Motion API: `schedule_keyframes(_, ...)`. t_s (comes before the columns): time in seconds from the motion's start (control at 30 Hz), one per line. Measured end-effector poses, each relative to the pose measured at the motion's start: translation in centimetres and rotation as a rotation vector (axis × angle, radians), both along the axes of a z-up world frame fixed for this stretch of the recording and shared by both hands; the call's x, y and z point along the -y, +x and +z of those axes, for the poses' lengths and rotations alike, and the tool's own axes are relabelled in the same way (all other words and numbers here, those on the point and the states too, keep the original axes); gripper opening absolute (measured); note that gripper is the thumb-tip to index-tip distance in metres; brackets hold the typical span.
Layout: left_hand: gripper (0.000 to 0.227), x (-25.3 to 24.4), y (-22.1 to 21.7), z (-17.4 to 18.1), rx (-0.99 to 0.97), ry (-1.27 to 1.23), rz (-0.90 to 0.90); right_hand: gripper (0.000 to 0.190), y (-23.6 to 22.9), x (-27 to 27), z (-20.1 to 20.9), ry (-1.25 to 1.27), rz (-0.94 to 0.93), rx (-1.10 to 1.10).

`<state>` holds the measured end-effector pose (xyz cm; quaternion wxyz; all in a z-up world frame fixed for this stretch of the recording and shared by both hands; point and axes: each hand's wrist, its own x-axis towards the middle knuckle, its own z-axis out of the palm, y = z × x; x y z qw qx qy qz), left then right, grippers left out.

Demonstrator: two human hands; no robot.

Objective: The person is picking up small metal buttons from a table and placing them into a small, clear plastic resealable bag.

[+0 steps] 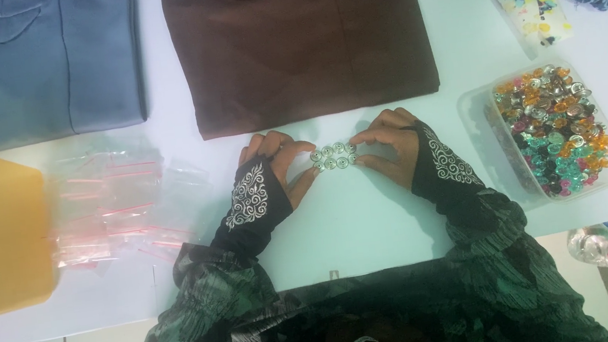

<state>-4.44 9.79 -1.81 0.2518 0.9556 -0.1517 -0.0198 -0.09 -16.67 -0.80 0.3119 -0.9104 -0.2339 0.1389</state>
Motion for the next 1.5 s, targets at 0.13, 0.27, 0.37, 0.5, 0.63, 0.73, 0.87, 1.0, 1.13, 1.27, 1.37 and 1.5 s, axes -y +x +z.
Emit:
schedule_keyframes(0.13, 0.027, -0.2, 0.0, -0.3, -0.008, -0.044, -0.013, 0.029, -0.2, -0.3, 0.3, -0.023, -0.018, -0.012)
schedule_keyframes(0.27, 0.037, 0.0, -0.2, 0.5, -0.035, -0.033, -0.016, 0.035, -0.4, -0.4, 0.5, -0.043, -0.024, -0.017)
schedule_keyframes(0.37, 0.05, 0.8, -0.2, 2.3, -0.049, -0.054, -0.009, 0.042, -0.3, -0.7, 0.7, -0.059, 0.005, 0.008)
schedule_keyframes(0.5, 0.052, 1.6, 0.4, 1.1, -0.022, -0.051, -0.022, 0.045, -0.4, -1.5, 0.7, -0.082, 0.026, 0.071)
schedule_keyframes(0.63, 0.043, 1.8, 0.7, 0.7, -0.013, -0.041, -0.054, 0.042, -0.3, -1.4, 0.2, -0.102, 0.043, 0.092)
schedule_keyframes(0.73, 0.038, 2.0, 0.7, 0.7, -0.005, -0.04, -0.059, 0.04, -0.2, -1.1, -0.3, -0.087, 0.055, 0.106)
schedule_keyframes(0.87, 0.037, 2.0, 0.7, 0.5, -0.022, -0.061, -0.052, 0.037, -0.1, -1.0, -0.8, -0.089, 0.064, 0.107)
schedule_keyframes(1.0, 0.037, 1.9, 0.8, 0.1, 0.005, -0.035, -0.062, 0.037, -0.1, -1.1, -0.7, -0.051, 0.077, 0.113)
schedule_keyframes(1.13, 0.052, 1.7, 0.5, 0.0, 0.053, -0.061, -0.057, 0.043, -0.2, -1.0, -0.6, -0.039, 0.065, 0.121)
schedule_keyframes(1.27, 0.059, 2.3, -0.6, 0.5, 0.339, -0.096, -0.052, 0.044, -1.1, 0.3, -0.5, 0.132, 0.051, 0.223)
schedule_keyframes(1.37, 0.05, 5.9, -2.1, 3.7, 0.331, -0.186, -0.092, 0.038, -3.9, 1.6, 2.3, 0.168, 0.008, 0.221)
schedule_keyframes(1.5, 0.048, 12.6, -1.7, 6.0, 0.197, -0.29, -0.167, 0.03, -4.9, 7.4, 2.5, 0.078, -0.05, 0.339)
